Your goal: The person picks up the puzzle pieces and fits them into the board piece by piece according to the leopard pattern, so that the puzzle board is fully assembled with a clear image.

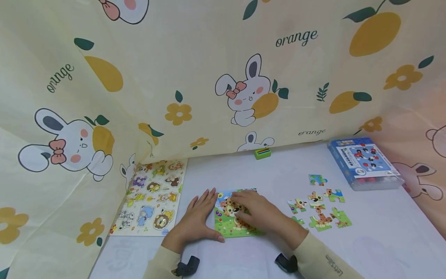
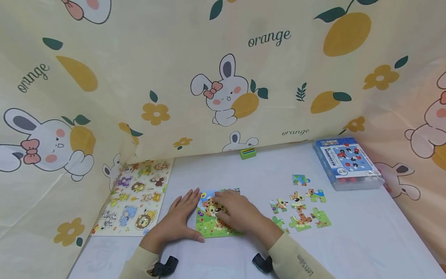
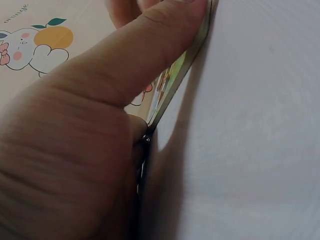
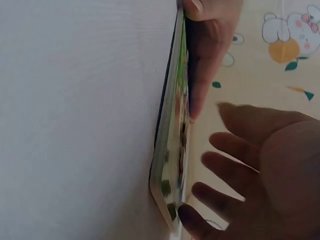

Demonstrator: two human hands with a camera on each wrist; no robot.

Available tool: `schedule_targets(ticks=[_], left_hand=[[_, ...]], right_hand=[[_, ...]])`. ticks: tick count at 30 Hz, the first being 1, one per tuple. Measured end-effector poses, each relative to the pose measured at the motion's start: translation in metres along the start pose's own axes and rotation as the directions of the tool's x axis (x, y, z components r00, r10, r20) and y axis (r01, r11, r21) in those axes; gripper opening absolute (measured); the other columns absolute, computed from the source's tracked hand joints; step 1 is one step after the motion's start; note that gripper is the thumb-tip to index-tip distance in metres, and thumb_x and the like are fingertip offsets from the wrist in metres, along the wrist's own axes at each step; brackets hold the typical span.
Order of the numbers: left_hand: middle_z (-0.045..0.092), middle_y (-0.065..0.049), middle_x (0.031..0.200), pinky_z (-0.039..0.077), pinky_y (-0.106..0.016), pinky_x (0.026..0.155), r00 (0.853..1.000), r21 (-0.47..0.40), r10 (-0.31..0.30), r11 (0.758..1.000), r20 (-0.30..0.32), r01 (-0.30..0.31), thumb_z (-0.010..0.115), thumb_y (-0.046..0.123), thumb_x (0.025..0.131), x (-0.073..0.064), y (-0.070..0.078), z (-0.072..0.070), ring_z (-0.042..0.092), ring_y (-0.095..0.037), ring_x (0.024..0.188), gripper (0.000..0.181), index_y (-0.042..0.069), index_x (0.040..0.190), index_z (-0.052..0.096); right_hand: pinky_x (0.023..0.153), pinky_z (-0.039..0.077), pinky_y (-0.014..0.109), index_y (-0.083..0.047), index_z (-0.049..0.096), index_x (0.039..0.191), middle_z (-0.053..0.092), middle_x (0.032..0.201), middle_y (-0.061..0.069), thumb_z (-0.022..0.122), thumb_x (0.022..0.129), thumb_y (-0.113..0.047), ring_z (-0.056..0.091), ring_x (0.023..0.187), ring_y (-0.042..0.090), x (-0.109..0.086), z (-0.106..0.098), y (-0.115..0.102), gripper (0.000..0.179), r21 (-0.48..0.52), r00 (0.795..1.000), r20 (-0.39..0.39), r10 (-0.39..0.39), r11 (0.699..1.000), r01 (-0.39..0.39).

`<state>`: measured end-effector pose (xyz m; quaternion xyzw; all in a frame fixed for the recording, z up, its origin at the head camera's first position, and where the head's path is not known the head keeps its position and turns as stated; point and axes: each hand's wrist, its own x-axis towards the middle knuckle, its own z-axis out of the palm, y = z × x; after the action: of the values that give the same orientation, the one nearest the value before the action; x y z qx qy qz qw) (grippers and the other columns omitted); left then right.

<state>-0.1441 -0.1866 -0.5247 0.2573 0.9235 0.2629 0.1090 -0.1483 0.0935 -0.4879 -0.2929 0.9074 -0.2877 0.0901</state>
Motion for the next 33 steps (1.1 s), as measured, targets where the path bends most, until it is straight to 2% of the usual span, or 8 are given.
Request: schedule_targets(ticks=[3,6,13,21,24,28,30,33], left_hand=[[0.004,0.003,0.182,-0.004,-0.053,0.13,1.0,0.003,0.001,1.0,0.001,-0.001,0.085,0.086,0.064,0.0,0.0,0.0,-0.001,-0.021,0.166,0.149,0.01,0.175,0.02],[0.004,0.003,0.182,-0.003,-0.053,0.13,1.0,0.001,-0.002,1.0,0.003,0.002,0.086,0.086,0.065,0.0,0.0,0.0,-0.001,-0.021,0.166,0.148,0.011,0.175,0.02],[0.005,0.003,0.182,-0.002,-0.054,0.13,1.0,-0.002,-0.002,1.0,0.006,0.002,0.086,0.085,0.066,0.0,0.001,-0.001,0.0,-0.022,0.166,0.147,0.011,0.175,0.021],[0.005,0.002,0.182,-0.002,-0.055,0.13,1.0,0.002,-0.007,1.0,0.008,0.007,0.087,0.084,0.066,-0.001,0.002,-0.002,0.0,-0.023,0.166,0.147,0.01,0.175,0.02],[0.006,0.0,0.182,-0.001,-0.057,0.13,1.0,-0.003,0.0,1.0,0.004,0.0,0.088,0.081,0.067,-0.002,0.001,-0.002,0.001,-0.025,0.166,0.146,0.009,0.174,0.02],[0.007,-0.002,0.182,-0.001,-0.058,0.13,1.0,-0.005,0.013,1.0,-0.004,-0.013,0.089,0.08,0.067,-0.002,0.0,-0.001,0.002,-0.027,0.166,0.146,0.008,0.174,0.022],[0.008,-0.002,0.182,0.0,-0.059,0.13,1.0,-0.005,0.014,1.0,-0.006,-0.014,0.09,0.08,0.067,-0.001,0.0,0.0,0.003,-0.028,0.166,0.145,0.008,0.174,0.023],[0.008,-0.001,0.181,-0.001,-0.058,0.13,1.0,-0.007,0.005,1.0,-0.004,-0.005,0.09,0.081,0.066,-0.001,0.001,-0.001,0.003,-0.027,0.166,0.146,0.009,0.174,0.024]], right_hand=[[0.116,0.036,0.071,-0.011,0.058,0.159,0.056,0.161,0.007,0.074,0.106,-0.033,0.041,0.153,0.041,-0.001,0.001,0.0,0.059,-0.051,0.998,0.06,-0.019,0.998,0.022],[0.115,0.037,0.07,-0.013,0.056,0.161,0.055,0.162,0.006,0.074,0.105,-0.038,0.04,0.154,0.039,-0.002,0.001,0.0,0.063,-0.074,0.996,0.092,-0.014,0.997,0.021],[0.118,0.038,0.066,-0.006,0.059,0.158,0.047,0.168,0.008,0.075,0.105,-0.039,0.036,0.157,0.04,-0.002,0.0,0.0,0.064,-0.152,0.991,0.132,-0.018,0.988,0.038],[0.119,0.033,0.068,-0.009,0.055,0.162,0.042,0.171,0.008,0.075,0.105,-0.04,0.03,0.16,0.039,-0.003,0.001,-0.005,0.068,-0.125,0.988,0.155,-0.005,0.992,0.025],[0.119,0.03,0.07,-0.011,0.053,0.164,0.041,0.172,0.008,0.074,0.105,-0.04,0.029,0.16,0.04,-0.004,0.001,-0.002,0.068,-0.063,0.989,0.146,-0.018,0.998,0.027],[0.122,0.025,0.074,-0.014,0.051,0.165,0.038,0.173,0.008,0.072,0.106,-0.041,0.029,0.16,0.04,-0.007,-0.002,0.007,0.068,0.091,0.996,0.082,-0.022,0.996,0.014],[0.123,0.024,0.073,-0.014,0.05,0.165,0.038,0.173,0.009,0.072,0.107,-0.041,0.03,0.159,0.041,-0.01,-0.005,0.013,0.067,0.192,1.0,0.026,-0.009,0.981,0.004],[0.12,0.033,0.071,-0.01,0.05,0.163,0.045,0.168,0.013,0.072,0.108,-0.037,0.041,0.152,0.044,-0.016,-0.014,0.021,0.065,0.338,0.997,-0.073,0.022,0.941,0.004]])
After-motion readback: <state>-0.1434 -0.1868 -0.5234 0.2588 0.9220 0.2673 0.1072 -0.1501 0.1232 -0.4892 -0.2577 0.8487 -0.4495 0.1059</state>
